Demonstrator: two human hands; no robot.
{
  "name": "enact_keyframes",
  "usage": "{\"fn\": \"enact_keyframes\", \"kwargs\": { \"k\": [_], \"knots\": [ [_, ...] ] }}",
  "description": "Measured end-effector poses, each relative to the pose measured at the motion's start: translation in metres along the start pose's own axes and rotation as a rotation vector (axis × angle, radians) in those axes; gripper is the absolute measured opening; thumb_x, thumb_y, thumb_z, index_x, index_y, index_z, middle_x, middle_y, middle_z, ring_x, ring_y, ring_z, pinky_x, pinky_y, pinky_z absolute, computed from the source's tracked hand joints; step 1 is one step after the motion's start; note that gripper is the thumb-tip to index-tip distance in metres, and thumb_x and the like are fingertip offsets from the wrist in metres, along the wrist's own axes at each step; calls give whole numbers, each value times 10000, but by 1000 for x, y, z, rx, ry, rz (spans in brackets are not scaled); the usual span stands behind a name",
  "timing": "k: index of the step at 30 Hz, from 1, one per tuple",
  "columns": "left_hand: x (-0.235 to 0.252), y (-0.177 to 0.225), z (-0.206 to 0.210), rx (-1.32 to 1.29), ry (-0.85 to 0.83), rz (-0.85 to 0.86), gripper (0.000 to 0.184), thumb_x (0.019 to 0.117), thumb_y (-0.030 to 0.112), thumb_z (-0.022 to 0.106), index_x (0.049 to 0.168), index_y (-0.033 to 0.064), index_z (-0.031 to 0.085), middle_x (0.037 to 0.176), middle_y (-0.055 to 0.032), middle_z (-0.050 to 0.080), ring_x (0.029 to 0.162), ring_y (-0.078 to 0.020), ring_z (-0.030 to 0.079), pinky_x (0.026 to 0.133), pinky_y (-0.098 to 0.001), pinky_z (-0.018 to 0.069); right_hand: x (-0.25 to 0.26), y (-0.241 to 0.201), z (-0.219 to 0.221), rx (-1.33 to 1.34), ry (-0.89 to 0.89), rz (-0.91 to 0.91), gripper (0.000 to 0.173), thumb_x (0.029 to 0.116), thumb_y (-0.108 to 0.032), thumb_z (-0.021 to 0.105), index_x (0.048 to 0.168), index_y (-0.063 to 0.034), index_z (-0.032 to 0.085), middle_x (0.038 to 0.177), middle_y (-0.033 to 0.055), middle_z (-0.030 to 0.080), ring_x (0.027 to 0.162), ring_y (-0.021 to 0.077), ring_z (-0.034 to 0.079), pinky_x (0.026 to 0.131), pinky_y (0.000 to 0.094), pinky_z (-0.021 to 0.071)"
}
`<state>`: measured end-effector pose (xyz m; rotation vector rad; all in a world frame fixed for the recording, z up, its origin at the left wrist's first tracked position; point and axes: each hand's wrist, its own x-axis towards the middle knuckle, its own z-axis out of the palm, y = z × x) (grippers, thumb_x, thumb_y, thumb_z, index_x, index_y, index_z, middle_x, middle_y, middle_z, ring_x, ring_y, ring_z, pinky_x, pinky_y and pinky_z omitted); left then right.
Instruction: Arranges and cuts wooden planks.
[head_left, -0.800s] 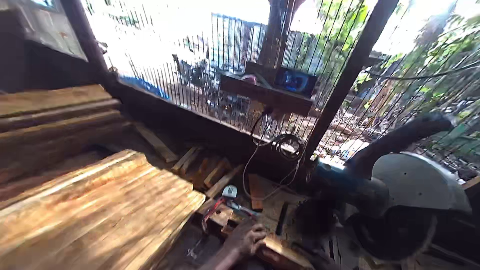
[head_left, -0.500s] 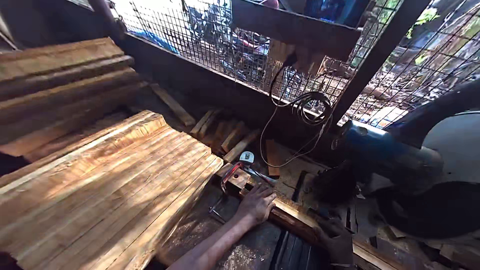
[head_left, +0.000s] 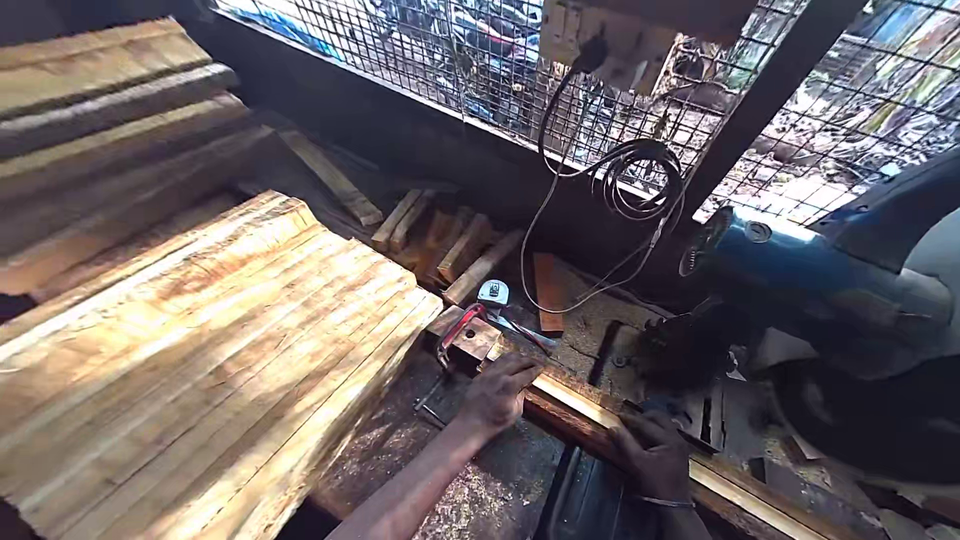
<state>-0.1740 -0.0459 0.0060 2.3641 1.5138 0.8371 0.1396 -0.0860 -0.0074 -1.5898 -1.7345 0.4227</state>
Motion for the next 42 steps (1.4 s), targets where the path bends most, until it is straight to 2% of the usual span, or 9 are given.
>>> {"fn": "enact_keyframes", "kwargs": {
  "k": [6, 9, 13, 16, 18, 20, 28, 36, 42],
  "knots": [
    [-1, -3, 4, 16, -17, 24, 346, 972, 135, 572, 1274, 212, 724, 1329, 34, 671, 1328, -154, 565, 1158, -371, 445, 1, 2, -1, 6, -16, -13, 291, 776, -427, 810, 969, -210, 828, 928, -56, 689, 873, 72, 650, 778, 308, 580],
    [-9, -4, 9, 147, -41, 49, 465, 1060, 448, 437, 1415, 216, 628, 1500, 31, 572, 1452, -140, 459, 1249, -388, 328, 4, 0, -1, 1, -56, 14, 292, 775, -421, 809, 984, -218, 812, 991, -56, 701, 939, 91, 664, 830, 342, 586],
    [-24, -4, 15, 299, -113, 35, 775, 923, 782, 452, 1562, 344, 441, 1700, 58, 273, 1587, -149, 165, 1301, -469, 146, 5, 1, -7, -51, -99, -3, 304, 809, -444, 784, 1015, -221, 798, 1047, -40, 708, 999, 110, 669, 881, 364, 585],
    [-42, -12, 26, 369, -15, 83, 634, 971, 669, 504, 1553, 431, 425, 1700, 40, 277, 1586, -197, 188, 1293, -481, 156, 5, 3, -9, -76, -123, -15, 308, 802, -443, 797, 1012, -219, 799, 1046, -41, 718, 994, 103, 679, 877, 356, 592],
    [-45, -11, 30, 375, 82, 107, 519, 1001, 303, 580, 1505, 408, 511, 1646, 16, 394, 1538, -218, 323, 1267, -468, 253, 9, 5, -13, -78, -167, 6, 310, 791, -462, 809, 998, -232, 801, 1040, -59, 724, 980, 87, 682, 872, 350, 595],
    [-46, -8, 33, 394, 161, 127, 532, 969, 164, 610, 1452, 385, 576, 1552, 6, 519, 1451, -231, 458, 1216, -472, 340, 14, 5, -16, -63, -209, 25, 303, 793, -458, 815, 987, -227, 798, 1027, -64, 727, 962, 82, 687, 862, 352, 600],
    [-60, -10, 34, 392, 202, 285, 432, 941, 126, 629, 1343, 276, 679, 1402, 45, 650, 1337, -197, 572, 1151, -485, 417, 15, -3, -19, -31, -229, 88, 290, 801, -424, 817, 1015, -228, 801, 1038, -60, 733, 969, 99, 686, 877, 394, 590],
    [-56, -13, 31, 263, 154, 321, 357, 981, 131, 581, 1310, 213, 695, 1478, 48, 594, 1456, -142, 452, 1231, -431, 342, 5, 0, -3, -114, -104, -138, 153, 807, -323, 788, 813, -170, 779, 970, -19, 724, 883, 93, 684, 778, 309, 597],
    [-48, -10, 30, 246, 87, 310, 380, 1007, 236, 592, 1382, 252, 652, 1517, 40, 558, 1479, -144, 421, 1256, -428, 312, 3, 3, -2, -133, -21, -203, 169, 802, -388, 800, 823, -221, 800, 970, -40, 721, 920, 103, 679, 796, 320, 593]
  ]
}}
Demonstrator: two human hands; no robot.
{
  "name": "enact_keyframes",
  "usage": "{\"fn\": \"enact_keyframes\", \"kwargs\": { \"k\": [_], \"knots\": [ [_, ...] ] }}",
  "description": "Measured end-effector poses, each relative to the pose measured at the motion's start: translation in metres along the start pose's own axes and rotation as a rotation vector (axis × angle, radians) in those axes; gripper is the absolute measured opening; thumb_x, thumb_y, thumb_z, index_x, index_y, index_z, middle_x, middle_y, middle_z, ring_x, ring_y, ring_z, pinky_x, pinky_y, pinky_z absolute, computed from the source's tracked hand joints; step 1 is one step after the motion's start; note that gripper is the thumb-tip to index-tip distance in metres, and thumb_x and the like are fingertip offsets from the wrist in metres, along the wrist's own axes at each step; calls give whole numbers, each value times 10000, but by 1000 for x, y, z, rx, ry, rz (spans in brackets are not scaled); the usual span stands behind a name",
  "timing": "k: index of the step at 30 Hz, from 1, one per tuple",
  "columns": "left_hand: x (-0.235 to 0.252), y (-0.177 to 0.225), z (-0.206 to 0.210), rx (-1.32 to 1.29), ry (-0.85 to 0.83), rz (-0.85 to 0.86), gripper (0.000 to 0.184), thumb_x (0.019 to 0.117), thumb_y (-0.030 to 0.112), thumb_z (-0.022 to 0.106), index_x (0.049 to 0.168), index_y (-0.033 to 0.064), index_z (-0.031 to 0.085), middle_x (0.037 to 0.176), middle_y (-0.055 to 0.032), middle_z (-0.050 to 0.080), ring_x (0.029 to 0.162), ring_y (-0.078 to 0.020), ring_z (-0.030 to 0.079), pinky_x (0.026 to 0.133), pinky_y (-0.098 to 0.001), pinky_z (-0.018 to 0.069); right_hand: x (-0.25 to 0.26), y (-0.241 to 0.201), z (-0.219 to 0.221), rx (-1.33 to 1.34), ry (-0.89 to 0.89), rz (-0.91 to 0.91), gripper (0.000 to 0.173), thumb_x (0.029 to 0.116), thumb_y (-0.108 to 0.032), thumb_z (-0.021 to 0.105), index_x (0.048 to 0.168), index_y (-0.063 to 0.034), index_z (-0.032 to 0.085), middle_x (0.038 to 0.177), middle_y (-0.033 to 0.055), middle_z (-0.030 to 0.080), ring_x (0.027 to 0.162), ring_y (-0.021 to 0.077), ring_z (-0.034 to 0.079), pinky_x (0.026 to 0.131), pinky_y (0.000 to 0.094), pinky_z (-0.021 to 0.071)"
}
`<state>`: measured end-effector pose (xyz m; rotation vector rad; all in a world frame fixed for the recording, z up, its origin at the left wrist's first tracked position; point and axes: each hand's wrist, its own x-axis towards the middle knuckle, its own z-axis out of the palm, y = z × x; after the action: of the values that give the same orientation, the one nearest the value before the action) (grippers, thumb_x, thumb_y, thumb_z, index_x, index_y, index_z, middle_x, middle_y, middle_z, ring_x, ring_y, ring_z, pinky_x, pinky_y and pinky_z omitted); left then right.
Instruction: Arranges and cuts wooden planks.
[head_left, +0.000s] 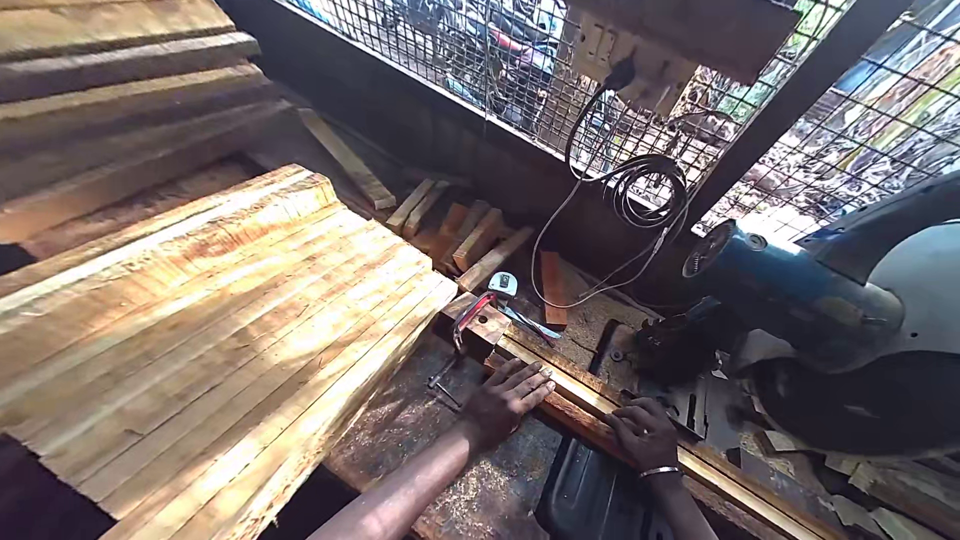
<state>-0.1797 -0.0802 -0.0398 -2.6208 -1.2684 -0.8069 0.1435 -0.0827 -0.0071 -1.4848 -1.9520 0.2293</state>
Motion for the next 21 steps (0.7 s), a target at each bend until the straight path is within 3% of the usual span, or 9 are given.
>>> {"fn": "enact_keyframes", "kwargs": {
  "k": [3, 5, 8, 11, 15, 17, 19, 21],
  "knots": [
    [7, 4, -5, -6, -78, -19, 540, 977, 576, 566, 1439, 298, 599, 1564, 56, 505, 1503, -144, 379, 1263, -471, 268, 4, -5, -3, -12, -55, 111, 167, 774, -397, 821, 811, -237, 797, 914, -53, 723, 892, 127, 673, 783, 374, 575],
    [16, 8, -5, -8, -127, -46, 600, 967, 665, 524, 1462, 330, 571, 1593, 67, 466, 1519, -146, 350, 1267, -494, 247, 7, -10, -5, 1, -102, 184, 126, 768, -349, 847, 806, -239, 798, 900, -58, 726, 887, 130, 673, 790, 392, 570],
    [30, 5, -1, 9, -174, -30, 581, 984, 633, 519, 1482, 335, 551, 1611, 53, 444, 1534, -172, 327, 1263, -525, 244, 6, -11, -7, 31, -115, 220, 110, 823, -360, 810, 826, -250, 804, 929, -71, 733, 943, 117, 673, 844, 385, 565],
    [34, -4, -2, -7, -195, -2, 566, 991, 613, 528, 1485, 337, 545, 1614, 55, 439, 1529, -164, 337, 1260, -524, 256, -3, -10, -15, 63, -143, 172, 334, 967, -474, 617, 940, -217, 829, 1062, -26, 748, 1074, 139, 677, 956, 399, 561],
    [31, -16, 3, -17, -125, 38, 526, 996, 610, 524, 1447, 346, 585, 1591, 60, 472, 1511, -141, 369, 1254, -478, 296, -43, -5, -17, -216, -128, -124, 555, 871, -685, 660, 1288, -325, 729, 1319, 3, 685, 1262, 189, 619, 1072, 448, 520],
    [30, -18, 6, -22, -100, 50, 518, 995, 610, 528, 1433, 342, 599, 1585, 59, 479, 1508, -135, 373, 1250, -467, 305, -55, 2, -10, -309, -43, -184, 448, 950, -563, 620, 1326, -334, 706, 1391, 15, 663, 1331, 240, 589, 1128, 490, 466],
    [33, -17, 5, -1, -116, 45, 526, 998, 619, 511, 1439, 343, 594, 1592, 61, 471, 1505, -129, 377, 1249, -454, 305, -54, 6, 1, -298, 9, -221, 366, 1002, -401, 585, 1323, -285, 716, 1408, -4, 658, 1370, 237, 563, 1184, 506, 414],
    [35, -13, 2, 45, -183, 7, 578, 996, 640, 484, 1488, 342, 543, 1622, 51, 430, 1522, -138, 347, 1256, -452, 282, -53, 7, 7, -318, 26, -254, 368, 1015, -354, 551, 1327, -246, 715, 1406, -12, 661, 1369, 214, 567, 1193, 505, 399]
  ]
}}
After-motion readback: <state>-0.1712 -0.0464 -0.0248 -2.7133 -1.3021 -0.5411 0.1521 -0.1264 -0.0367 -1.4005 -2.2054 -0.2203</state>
